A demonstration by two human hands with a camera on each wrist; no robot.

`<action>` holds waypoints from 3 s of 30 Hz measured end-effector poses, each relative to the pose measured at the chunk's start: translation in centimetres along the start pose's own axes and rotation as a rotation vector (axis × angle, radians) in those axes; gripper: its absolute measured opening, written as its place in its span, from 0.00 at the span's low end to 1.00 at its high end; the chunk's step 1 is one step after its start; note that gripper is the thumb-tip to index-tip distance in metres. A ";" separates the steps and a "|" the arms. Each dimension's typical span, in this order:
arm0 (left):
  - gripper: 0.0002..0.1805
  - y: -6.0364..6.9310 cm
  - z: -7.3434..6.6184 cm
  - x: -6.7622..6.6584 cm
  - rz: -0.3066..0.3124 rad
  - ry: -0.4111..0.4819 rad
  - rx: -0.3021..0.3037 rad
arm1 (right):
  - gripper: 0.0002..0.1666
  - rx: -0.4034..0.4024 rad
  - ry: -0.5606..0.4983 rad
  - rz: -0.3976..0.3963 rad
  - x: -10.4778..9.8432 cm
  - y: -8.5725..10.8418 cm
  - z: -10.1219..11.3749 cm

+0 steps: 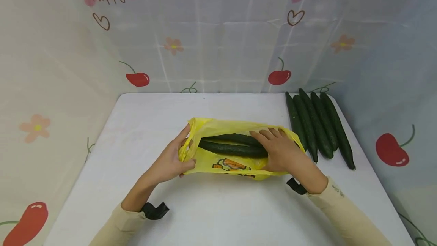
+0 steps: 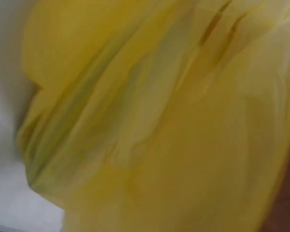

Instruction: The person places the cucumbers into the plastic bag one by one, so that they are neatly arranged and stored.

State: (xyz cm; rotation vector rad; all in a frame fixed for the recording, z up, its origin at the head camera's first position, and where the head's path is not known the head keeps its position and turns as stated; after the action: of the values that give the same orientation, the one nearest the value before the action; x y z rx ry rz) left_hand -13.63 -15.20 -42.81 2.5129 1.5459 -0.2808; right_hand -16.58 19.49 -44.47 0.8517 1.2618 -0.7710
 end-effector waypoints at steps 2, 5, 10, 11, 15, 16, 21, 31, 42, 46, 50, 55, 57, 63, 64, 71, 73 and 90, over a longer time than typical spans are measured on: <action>0.63 0.0 -0.1 0.1 0.000 -0.002 -0.006 | 0.70 0.012 0.015 0.006 -0.3 0.0 0.0; 0.63 -0.1 -0.1 0.2 -0.004 -0.007 -0.013 | 0.66 0.003 0.025 0.023 -0.7 0.0 0.6; 0.64 -0.2 -0.2 0.1 -0.025 -0.008 0.000 | 0.41 -0.180 -0.008 -0.022 -0.9 -1.2 3.5; 0.64 -0.3 -0.1 0.1 -0.026 -0.005 0.005 | 0.33 -0.229 -0.030 -0.027 -0.8 -1.6 4.3; 0.63 -0.4 0.0 0.0 -0.035 0.005 0.022 | 0.15 -0.385 -0.170 0.049 0.2 -3.6 7.4; 0.63 -0.4 0.0 0.0 -0.038 0.007 0.025 | 0.14 -0.417 -0.202 0.074 0.6 -4.1 8.0; 0.62 -0.5 0.1 -0.1 -0.032 0.025 0.041 | 0.16 -0.556 -0.275 0.140 1.9 -4.8 9.5; 0.63 -0.3 0.1 -0.3 -0.029 0.022 0.037 | 0.19 -0.511 -0.465 0.121 0.5 -2.7 7.2; 0.64 0.1 0.3 -0.2 -0.041 -0.052 0.026 | 0.16 -0.018 -0.554 -0.531 -3.9 3.6 -4.5; 0.64 0.2 0.2 -0.2 -0.047 -0.069 0.040 | 0.17 0.235 -0.518 -0.705 -3.2 6.0 -10.1; 0.64 0.1 0.1 -0.2 -0.051 -0.087 0.048 | 0.23 0.503 -0.485 -0.709 -1.2 8.4 -16.1; 0.64 -0.1 0.0 -0.2 -0.044 -0.089 0.045 | 0.30 0.728 -0.502 -0.580 1.4 11.0 -21.5; 0.64 -0.1 -0.1 -0.1 -0.042 -0.089 0.044 | 0.33 0.765 -0.517 -0.521 2.2 11.5 -22.7; 0.64 0.3 0.2 -0.1 -0.053 -0.089 0.016 | 0.35 0.748 -0.546 -0.391 4.4 11.2 -24.2; 0.64 0.4 0.3 -0.1 -0.054 -0.083 0.013 | 0.36 0.745 -0.549 -0.371 4.7 11.1 -24.3; 0.63 0.4 0.2 -0.1 -0.047 -0.062 0.043 | 0.38 0.780 -0.539 -0.307 4.7 10.9 -24.6; 0.63 0.3 0.2 -0.2 -0.049 -0.069 0.047 | 0.37 0.796 -0.534 -0.319 4.5 10.9 -24.7; 0.66 0.1 0.4 0.1 -0.050 -0.053 0.022 | 0.30 0.835 -0.570 -0.577 3.9 12.4 -24.9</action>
State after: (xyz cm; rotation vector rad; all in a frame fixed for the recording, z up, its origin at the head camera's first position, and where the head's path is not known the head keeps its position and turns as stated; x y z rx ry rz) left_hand -13.56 -15.30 -43.24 2.4647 1.5953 -0.3703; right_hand -17.10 47.13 -49.32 0.8133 0.6323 -1.9322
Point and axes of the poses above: each hand's wrist, its own y-axis away from the middle knuckle, its own x-axis out of the palm, z = x × y, the point moved 3 cm from there along -y, towards the middle knuckle
